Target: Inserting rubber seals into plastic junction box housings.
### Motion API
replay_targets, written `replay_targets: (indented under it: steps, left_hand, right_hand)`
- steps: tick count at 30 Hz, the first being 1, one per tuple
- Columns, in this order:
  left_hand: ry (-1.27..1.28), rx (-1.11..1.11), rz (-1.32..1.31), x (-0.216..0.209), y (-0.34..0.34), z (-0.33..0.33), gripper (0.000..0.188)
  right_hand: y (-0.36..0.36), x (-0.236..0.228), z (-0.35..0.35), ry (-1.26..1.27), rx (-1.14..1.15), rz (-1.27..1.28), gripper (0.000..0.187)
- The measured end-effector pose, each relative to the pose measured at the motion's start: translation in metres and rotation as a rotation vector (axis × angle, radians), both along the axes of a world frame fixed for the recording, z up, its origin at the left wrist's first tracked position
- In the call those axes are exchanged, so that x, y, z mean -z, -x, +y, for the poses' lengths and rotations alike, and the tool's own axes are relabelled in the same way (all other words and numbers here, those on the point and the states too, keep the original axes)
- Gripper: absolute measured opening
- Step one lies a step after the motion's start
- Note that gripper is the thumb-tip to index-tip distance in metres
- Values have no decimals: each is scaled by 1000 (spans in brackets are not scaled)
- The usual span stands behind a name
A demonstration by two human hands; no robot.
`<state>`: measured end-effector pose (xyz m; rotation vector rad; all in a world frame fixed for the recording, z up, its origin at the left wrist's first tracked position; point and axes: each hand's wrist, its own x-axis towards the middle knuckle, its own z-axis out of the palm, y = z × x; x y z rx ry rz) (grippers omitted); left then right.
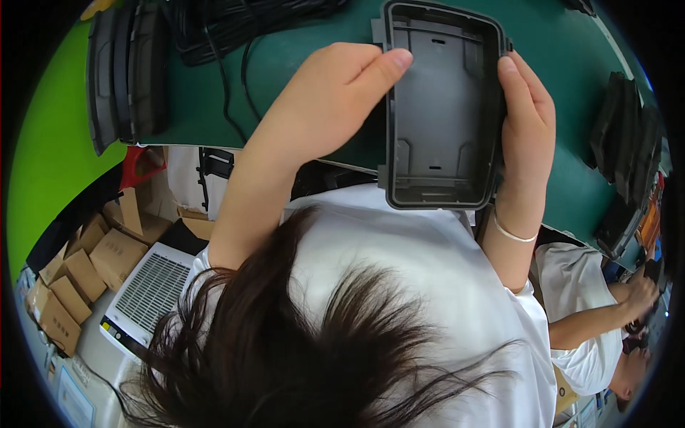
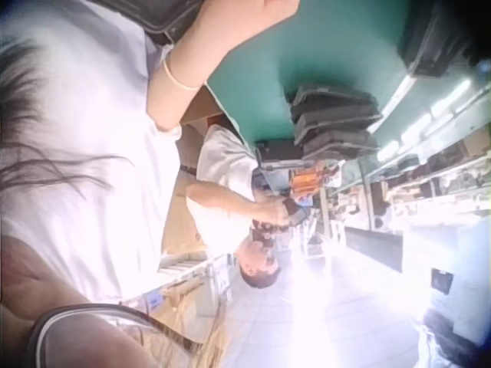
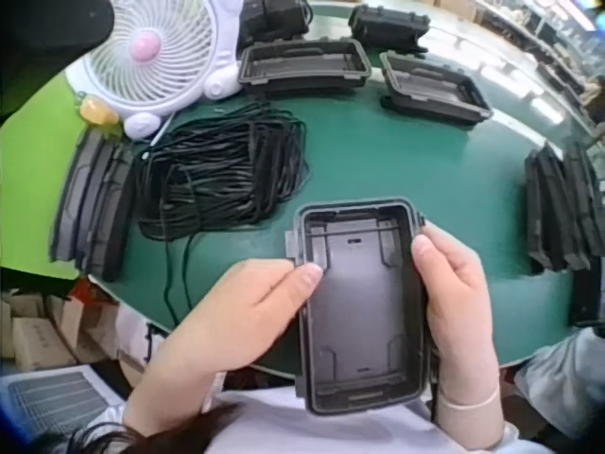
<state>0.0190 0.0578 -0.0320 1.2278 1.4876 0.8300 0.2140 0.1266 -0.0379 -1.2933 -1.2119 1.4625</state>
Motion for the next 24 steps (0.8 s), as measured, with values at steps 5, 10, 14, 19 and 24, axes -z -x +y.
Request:
replay_targets:
  steps: [5, 10, 14, 19, 24]
  left_hand:
    - [67, -131, -37, -19, -9, -11, 46]
    - [40, -27, 156, -24, -8, -16, 42]
    - [-39, -38, 172, -17, -8, -13, 41]
    - [48, -111, 37, -11, -6, -20, 41]
    - [20, -7, 127, -22, -7, -36, 41]
  right_hand:
    - [-22, -11, -6, 247, -250, 152, 50]
    - [-3, -13, -21, 125, -285, -17, 24]
    - [0, -17, -23, 140, -224, -117, 24]
    - [-27, -17, -8, 436, -369, 279, 38]
    - [2, -17, -43, -64, -290, -264, 29]
